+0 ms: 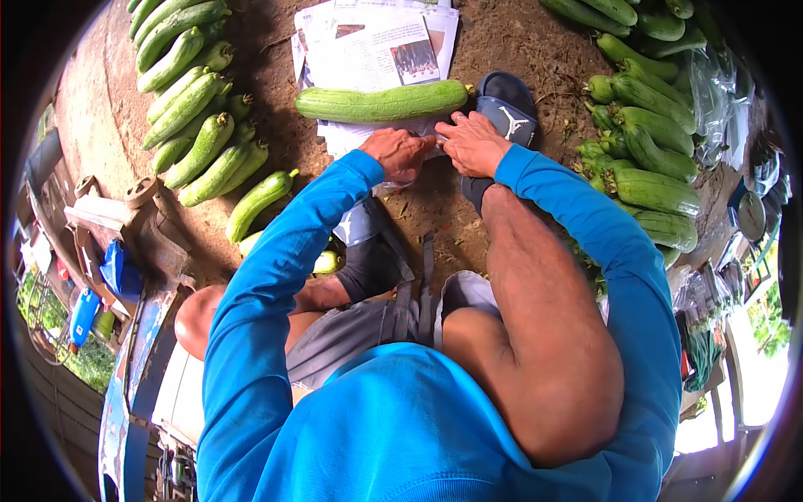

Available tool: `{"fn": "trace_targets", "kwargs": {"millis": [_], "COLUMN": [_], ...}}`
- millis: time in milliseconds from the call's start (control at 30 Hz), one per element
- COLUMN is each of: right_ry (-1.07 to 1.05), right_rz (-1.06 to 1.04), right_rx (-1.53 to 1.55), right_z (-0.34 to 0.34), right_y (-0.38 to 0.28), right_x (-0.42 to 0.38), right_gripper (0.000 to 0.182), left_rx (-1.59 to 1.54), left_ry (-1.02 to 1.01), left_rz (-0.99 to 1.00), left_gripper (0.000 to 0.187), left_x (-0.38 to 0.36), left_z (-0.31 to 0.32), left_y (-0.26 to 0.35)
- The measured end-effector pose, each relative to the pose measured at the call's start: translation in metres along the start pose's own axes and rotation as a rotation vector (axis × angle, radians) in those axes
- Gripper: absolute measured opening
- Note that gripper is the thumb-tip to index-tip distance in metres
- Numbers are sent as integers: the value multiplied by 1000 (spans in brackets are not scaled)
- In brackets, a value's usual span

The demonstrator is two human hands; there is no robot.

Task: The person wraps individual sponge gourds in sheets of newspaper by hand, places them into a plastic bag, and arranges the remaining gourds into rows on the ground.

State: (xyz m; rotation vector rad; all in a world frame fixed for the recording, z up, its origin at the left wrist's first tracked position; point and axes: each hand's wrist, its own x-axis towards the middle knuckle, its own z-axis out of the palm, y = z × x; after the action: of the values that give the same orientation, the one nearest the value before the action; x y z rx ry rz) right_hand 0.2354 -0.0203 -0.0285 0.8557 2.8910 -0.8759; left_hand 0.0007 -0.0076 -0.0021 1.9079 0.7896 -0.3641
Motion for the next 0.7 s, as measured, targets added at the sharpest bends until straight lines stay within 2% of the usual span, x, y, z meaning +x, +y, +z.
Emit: {"fn": "trace_targets", "kwargs": {"millis": [100, 167, 200, 233, 300, 367, 400, 533, 633, 700], "right_ry": [-38, -175, -177, -173, -169, 41, 44, 59, 24, 7], "right_rz": [19, 41, 40, 46, 58, -5, -5, 1, 9, 10], "right_rx": [35, 46, 46, 22, -3, -14, -12, -47, -13, 8], "right_z": [-1, -7, -7, -6, -2, 7, 10, 17, 16, 9], "right_y": [0, 0, -2, -4, -2, -3, -3, -4, -2, -3], "right_x": [3, 4, 4, 3, 0, -4, -4, -3, -8, -8], "right_gripper": [11, 12, 12, 12, 13, 12, 12, 16, 18, 18], "left_rx": [-3, 118, 189, 185, 157, 163, 171, 231, 80, 126], "left_ry": [38, 79, 186, 185, 41, -1, -34, 46, 109, 13], "left_rz": [12, -11, -16, -16, -132, -137, -151, -56, 22, -20], "left_gripper": [50, 53, 54, 54, 54, 53, 52, 52, 53, 73], "left_x": [-7, -5, -5, -5, 1, -3, -6, -18, -16, -8], "left_z": [-2, 0, 6, 9, 8, 3, 1, -3, -6, -1], "left_y": [10, 18, 23, 22, 19, 11, 4, -4, 5, 12]}}
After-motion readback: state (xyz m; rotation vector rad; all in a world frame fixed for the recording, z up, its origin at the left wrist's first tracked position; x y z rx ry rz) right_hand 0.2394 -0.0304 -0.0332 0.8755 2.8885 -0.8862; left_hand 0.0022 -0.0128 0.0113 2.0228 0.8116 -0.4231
